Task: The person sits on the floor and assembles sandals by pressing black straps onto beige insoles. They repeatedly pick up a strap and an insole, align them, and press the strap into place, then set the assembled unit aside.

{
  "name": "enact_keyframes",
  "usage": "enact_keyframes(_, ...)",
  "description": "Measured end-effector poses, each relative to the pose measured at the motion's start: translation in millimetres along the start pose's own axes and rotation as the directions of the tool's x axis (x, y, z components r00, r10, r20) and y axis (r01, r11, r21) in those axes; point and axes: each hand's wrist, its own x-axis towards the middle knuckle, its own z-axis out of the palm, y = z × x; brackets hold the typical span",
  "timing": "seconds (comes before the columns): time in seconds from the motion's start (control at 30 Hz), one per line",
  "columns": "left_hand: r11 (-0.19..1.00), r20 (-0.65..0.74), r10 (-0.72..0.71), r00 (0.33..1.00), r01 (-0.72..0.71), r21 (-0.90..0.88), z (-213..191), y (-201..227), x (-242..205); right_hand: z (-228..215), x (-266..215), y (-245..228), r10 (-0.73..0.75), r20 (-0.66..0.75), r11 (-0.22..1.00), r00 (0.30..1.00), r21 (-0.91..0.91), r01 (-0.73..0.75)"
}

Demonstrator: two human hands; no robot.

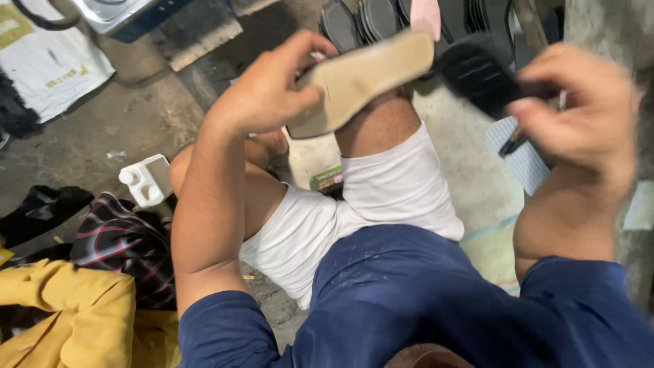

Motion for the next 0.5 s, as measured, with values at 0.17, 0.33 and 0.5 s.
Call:
enact_keyframes(0.17,0.903,0.064,0.384,0.921,-0.389,0.184,23.1,21.0,3.7,-19.3,-28.6,12.2,0.112,-0.287,0.974,0.952,0.223,-0.047)
enact_keyframes(0.33,0.850,-0.187,0.520,0.833,-0.486,0.201,24.6,31.7,5.0,5.0,7.7,4.1,-0.080,-0.334,0.949,0.939,0.263,0.175)
enact_keyframes(0.5,0.602,0.064,0.352,0.934,-0.174,-0.779,19.8,32.7,10.4,39.0,74.2,-19.5,-0.498,-0.068,0.858,0.864,0.109,0.503)
